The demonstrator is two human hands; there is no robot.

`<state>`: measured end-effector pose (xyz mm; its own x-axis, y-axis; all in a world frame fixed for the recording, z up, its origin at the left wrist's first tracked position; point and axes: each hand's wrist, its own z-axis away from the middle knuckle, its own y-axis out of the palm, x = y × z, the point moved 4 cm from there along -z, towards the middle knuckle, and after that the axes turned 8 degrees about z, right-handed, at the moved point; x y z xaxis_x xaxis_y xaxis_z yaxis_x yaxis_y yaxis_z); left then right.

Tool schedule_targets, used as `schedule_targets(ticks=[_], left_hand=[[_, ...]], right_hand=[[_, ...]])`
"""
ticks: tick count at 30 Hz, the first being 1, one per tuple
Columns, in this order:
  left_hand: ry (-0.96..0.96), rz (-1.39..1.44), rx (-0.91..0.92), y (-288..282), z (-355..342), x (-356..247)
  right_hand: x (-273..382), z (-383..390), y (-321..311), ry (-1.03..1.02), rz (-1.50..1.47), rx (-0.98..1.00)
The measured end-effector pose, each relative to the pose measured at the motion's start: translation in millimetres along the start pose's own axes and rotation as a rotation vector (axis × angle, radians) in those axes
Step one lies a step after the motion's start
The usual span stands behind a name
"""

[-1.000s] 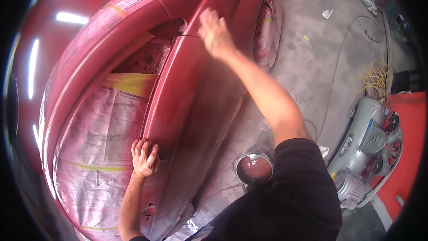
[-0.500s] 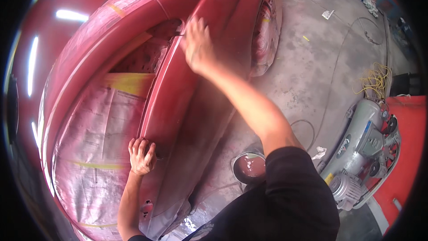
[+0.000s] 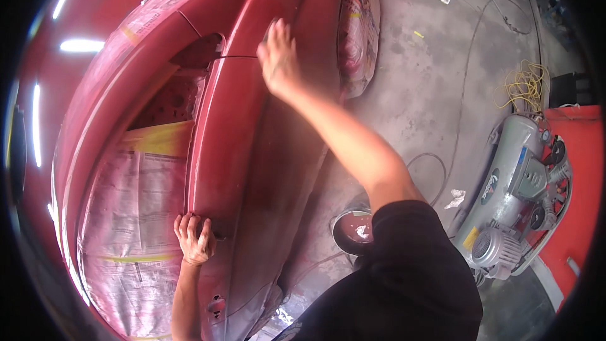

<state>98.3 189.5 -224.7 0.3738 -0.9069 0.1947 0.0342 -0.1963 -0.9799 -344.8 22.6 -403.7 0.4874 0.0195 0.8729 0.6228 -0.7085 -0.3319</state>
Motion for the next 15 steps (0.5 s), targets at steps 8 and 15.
schedule_targets(ticks=[8,15], left_hand=[[0.006,0.011,0.027,-1,2,-1],[0.021,-0.036,-0.008,-2,-8,0]], right_hand=[[30,66,14,-0.017,0.151,0.032],[80,94,7,-0.069,0.126,-0.122]])
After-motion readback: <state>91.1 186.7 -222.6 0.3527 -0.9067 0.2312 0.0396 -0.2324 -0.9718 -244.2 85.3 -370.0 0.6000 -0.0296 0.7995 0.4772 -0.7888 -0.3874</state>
